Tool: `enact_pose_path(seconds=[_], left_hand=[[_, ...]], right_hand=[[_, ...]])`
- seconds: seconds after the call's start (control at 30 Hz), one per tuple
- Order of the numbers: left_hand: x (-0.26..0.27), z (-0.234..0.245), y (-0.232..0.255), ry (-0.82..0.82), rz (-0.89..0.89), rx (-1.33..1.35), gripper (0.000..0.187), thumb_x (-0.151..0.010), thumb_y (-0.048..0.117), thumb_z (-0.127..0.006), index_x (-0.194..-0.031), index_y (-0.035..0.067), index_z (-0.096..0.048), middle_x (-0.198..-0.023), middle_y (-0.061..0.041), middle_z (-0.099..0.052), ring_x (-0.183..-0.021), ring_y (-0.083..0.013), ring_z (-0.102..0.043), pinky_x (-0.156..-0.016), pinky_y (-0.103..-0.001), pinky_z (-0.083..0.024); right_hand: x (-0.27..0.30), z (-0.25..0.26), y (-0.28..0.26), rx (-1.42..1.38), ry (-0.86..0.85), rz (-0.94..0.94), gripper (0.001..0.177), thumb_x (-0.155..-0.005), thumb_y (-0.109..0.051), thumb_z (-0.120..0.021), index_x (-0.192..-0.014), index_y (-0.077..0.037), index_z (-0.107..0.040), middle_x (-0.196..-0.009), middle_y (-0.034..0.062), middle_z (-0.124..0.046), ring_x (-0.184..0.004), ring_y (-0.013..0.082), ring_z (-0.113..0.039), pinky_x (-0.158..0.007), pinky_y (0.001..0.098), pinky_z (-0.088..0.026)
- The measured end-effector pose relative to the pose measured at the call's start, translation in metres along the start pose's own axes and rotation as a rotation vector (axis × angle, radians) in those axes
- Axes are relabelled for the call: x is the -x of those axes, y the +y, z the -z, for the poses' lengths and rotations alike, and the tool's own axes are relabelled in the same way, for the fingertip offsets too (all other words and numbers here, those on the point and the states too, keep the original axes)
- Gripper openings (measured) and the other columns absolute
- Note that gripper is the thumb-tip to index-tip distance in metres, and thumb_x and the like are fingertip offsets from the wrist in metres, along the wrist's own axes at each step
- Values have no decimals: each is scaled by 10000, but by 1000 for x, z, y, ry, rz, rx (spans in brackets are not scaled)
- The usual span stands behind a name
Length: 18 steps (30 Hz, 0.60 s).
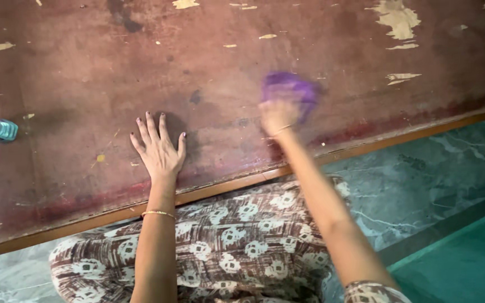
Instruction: The person sprays liquid from a blue bottle onto a wooden surface and wipes it repeatedly with a purple cloth.
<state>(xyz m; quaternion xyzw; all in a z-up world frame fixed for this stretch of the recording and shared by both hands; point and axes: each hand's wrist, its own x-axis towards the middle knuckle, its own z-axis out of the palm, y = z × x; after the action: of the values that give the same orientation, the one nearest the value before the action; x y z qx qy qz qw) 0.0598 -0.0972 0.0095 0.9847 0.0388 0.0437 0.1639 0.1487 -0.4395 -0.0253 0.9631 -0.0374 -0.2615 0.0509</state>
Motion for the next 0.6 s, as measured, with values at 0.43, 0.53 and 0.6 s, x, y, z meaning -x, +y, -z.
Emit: enact_pose_path(seconds=[0.43,0.53,0.6], left_hand=[[5,-6,-4,78,3,-14,747,-1017,543,-513,-1582,59,-443,-1657,-248,-342,-1564,-418,-212,-1243,-617,-85],[-1,-5,-1,71,-2,-16,742,-1011,544,-516,-1580,74,-444,-1659,-235,-334,-1565,-407,-211,-1240,-616,-85],[2,-3,-1,49,4,-15,747,-996,546,-519,-1576,82,-443,-1660,-232,-327,-1564,-404,-209,-1237,-615,-87]], right_hand=[[-11,51,-21,-218,496,160,582,-925,-457,-537,-1456,-218,-538,-1570,143,-429,-1416,410,-388,-1114,558,-350],[-32,37,58,-255,249,-289,709,-1012,-613,-274,-1621,-258,-197,-1694,149,-90,-1509,501,-98,-1138,711,-207],[-40,13,57,-259,239,-390,750,-1032,-662,-252,-1655,-262,-135,-1706,157,-31,-1514,526,-40,-1185,721,-155]])
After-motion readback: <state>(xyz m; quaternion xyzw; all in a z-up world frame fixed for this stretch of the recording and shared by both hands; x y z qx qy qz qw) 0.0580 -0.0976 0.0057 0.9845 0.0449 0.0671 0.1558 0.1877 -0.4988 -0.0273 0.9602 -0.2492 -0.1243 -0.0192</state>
